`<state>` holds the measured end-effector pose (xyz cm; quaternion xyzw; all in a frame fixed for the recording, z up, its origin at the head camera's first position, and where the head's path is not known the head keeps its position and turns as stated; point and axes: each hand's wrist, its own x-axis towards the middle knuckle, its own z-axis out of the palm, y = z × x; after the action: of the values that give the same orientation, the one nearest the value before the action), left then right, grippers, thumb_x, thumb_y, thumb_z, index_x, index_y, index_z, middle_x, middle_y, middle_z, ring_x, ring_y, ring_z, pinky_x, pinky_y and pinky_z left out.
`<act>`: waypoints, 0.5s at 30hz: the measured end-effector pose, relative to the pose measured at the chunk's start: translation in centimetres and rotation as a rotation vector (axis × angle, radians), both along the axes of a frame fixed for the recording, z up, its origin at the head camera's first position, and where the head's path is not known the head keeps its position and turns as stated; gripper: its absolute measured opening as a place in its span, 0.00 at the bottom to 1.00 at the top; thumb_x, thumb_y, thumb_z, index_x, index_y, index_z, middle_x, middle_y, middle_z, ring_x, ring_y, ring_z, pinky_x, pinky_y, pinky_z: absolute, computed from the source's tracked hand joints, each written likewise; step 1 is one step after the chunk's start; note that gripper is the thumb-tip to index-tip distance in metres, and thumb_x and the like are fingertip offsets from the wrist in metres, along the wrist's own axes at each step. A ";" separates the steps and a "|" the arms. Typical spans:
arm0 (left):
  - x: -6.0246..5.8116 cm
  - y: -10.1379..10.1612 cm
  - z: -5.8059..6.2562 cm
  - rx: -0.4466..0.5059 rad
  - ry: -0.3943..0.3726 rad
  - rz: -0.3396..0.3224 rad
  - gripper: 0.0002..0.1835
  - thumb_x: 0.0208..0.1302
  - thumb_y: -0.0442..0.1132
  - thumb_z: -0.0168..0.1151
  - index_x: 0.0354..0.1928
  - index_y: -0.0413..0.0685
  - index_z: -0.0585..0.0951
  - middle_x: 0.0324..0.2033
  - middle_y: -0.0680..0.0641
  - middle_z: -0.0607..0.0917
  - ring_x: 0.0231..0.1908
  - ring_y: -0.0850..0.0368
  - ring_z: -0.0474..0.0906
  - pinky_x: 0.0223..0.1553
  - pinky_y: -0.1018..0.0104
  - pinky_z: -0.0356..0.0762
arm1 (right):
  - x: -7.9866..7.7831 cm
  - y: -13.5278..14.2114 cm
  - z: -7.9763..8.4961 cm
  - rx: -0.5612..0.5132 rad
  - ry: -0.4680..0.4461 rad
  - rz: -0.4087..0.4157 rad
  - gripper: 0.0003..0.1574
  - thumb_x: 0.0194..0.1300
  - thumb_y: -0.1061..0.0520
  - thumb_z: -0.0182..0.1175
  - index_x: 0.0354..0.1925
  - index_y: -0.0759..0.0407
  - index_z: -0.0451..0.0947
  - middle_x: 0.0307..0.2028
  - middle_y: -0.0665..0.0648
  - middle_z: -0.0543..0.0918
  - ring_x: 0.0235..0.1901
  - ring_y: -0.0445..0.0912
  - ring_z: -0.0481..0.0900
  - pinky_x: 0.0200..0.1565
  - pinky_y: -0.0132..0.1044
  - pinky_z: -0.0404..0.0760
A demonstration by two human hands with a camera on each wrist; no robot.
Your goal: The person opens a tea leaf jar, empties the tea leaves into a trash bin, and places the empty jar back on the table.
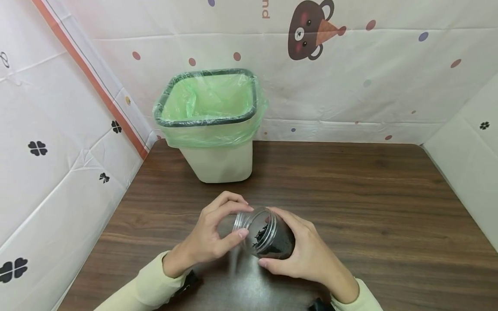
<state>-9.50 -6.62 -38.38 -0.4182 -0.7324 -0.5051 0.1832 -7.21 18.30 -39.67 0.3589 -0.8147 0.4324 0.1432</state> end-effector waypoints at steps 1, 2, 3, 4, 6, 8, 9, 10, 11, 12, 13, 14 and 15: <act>0.0 0.0 0.0 -0.001 0.002 0.001 0.17 0.66 0.47 0.63 0.52 0.46 0.82 0.48 0.48 0.77 0.47 0.57 0.77 0.47 0.63 0.78 | 0.0 0.0 0.0 0.001 0.002 -0.001 0.60 0.39 0.45 0.84 0.69 0.58 0.70 0.52 0.53 0.84 0.46 0.44 0.83 0.50 0.26 0.76; 0.0 -0.1 0.0 -0.001 0.004 0.001 0.17 0.66 0.47 0.63 0.52 0.46 0.82 0.48 0.48 0.77 0.48 0.57 0.77 0.48 0.62 0.78 | 0.0 0.0 0.0 0.001 0.001 -0.002 0.60 0.39 0.45 0.84 0.69 0.58 0.70 0.52 0.53 0.84 0.46 0.44 0.83 0.50 0.26 0.76; 0.0 -0.1 0.0 -0.001 0.006 0.002 0.17 0.67 0.48 0.63 0.52 0.46 0.82 0.48 0.48 0.77 0.48 0.57 0.77 0.49 0.62 0.78 | 0.0 0.1 0.0 0.000 0.001 -0.002 0.60 0.39 0.45 0.84 0.69 0.58 0.70 0.52 0.53 0.84 0.46 0.44 0.83 0.50 0.26 0.76; 0.0 -0.1 -0.1 -0.002 0.008 0.002 0.18 0.67 0.49 0.62 0.52 0.45 0.82 0.49 0.48 0.77 0.48 0.57 0.77 0.49 0.62 0.78 | 0.0 0.1 0.0 -0.001 0.000 -0.001 0.60 0.39 0.45 0.84 0.69 0.57 0.70 0.52 0.52 0.84 0.46 0.44 0.83 0.49 0.26 0.77; 0.0 -0.2 -0.1 -0.004 0.011 0.004 0.19 0.67 0.50 0.62 0.51 0.45 0.82 0.49 0.48 0.77 0.49 0.56 0.77 0.50 0.61 0.78 | 0.0 0.1 0.0 -0.003 -0.005 0.000 0.60 0.39 0.46 0.84 0.69 0.56 0.70 0.52 0.51 0.84 0.45 0.44 0.83 0.48 0.26 0.77; -0.1 -0.2 -0.1 -0.005 0.011 0.006 0.19 0.67 0.51 0.63 0.51 0.45 0.82 0.49 0.48 0.78 0.49 0.56 0.77 0.50 0.61 0.78 | -0.1 0.1 -0.1 -0.005 -0.007 0.001 0.60 0.39 0.46 0.84 0.69 0.56 0.70 0.51 0.51 0.84 0.45 0.44 0.83 0.48 0.26 0.77; -0.1 -0.2 -0.1 -0.006 0.010 0.006 0.20 0.67 0.51 0.63 0.51 0.45 0.82 0.49 0.48 0.78 0.49 0.56 0.77 0.50 0.61 0.78 | -0.1 0.1 -0.1 -0.005 -0.008 0.000 0.60 0.39 0.46 0.84 0.69 0.56 0.70 0.51 0.51 0.84 0.45 0.44 0.83 0.48 0.26 0.77; -0.1 -0.2 -0.1 -0.006 0.009 0.007 0.20 0.67 0.51 0.64 0.51 0.45 0.82 0.48 0.48 0.78 0.49 0.56 0.77 0.50 0.61 0.78 | -0.1 0.1 0.0 -0.004 -0.007 -0.002 0.60 0.39 0.46 0.84 0.69 0.56 0.70 0.51 0.51 0.84 0.45 0.44 0.83 0.48 0.26 0.77; -0.1 -0.2 -0.1 -0.007 0.007 0.008 0.20 0.67 0.51 0.64 0.51 0.45 0.82 0.48 0.48 0.78 0.49 0.56 0.77 0.50 0.61 0.78 | -0.1 0.2 0.0 -0.002 -0.005 -0.005 0.60 0.39 0.46 0.84 0.69 0.56 0.70 0.51 0.51 0.84 0.46 0.44 0.83 0.49 0.26 0.77; -0.1 -0.3 -0.2 -0.006 0.006 0.009 0.20 0.66 0.51 0.64 0.51 0.45 0.82 0.48 0.48 0.78 0.49 0.56 0.77 0.49 0.61 0.78 | -0.1 0.2 0.0 -0.001 -0.004 -0.007 0.60 0.39 0.46 0.84 0.69 0.56 0.70 0.52 0.51 0.84 0.46 0.44 0.83 0.49 0.26 0.77; -0.1 -0.3 -0.2 -0.006 0.003 0.010 0.20 0.66 0.51 0.65 0.51 0.45 0.82 0.48 0.48 0.78 0.49 0.56 0.77 0.49 0.61 0.78 | -0.1 0.2 0.0 -0.001 -0.002 -0.010 0.60 0.38 0.46 0.84 0.69 0.56 0.70 0.52 0.51 0.84 0.46 0.44 0.83 0.49 0.26 0.76; -0.1 -0.3 -0.2 -0.005 0.003 0.010 0.20 0.66 0.51 0.65 0.51 0.45 0.82 0.48 0.47 0.78 0.49 0.56 0.77 0.49 0.61 0.79 | -0.1 0.2 0.0 -0.001 -0.002 -0.012 0.60 0.38 0.46 0.84 0.69 0.56 0.71 0.52 0.50 0.84 0.46 0.44 0.83 0.50 0.26 0.76; -0.1 -0.4 -0.2 -0.005 0.002 0.010 0.20 0.65 0.51 0.66 0.51 0.45 0.82 0.48 0.47 0.78 0.49 0.56 0.77 0.49 0.61 0.79 | -0.1 0.2 0.0 -0.001 -0.004 -0.015 0.60 0.38 0.46 0.85 0.69 0.56 0.71 0.52 0.50 0.84 0.46 0.44 0.83 0.50 0.26 0.76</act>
<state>-9.64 -6.99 -38.59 -0.4154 -0.7355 -0.5020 0.1855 -7.35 18.55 -39.69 0.3518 -0.8174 0.4324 0.1450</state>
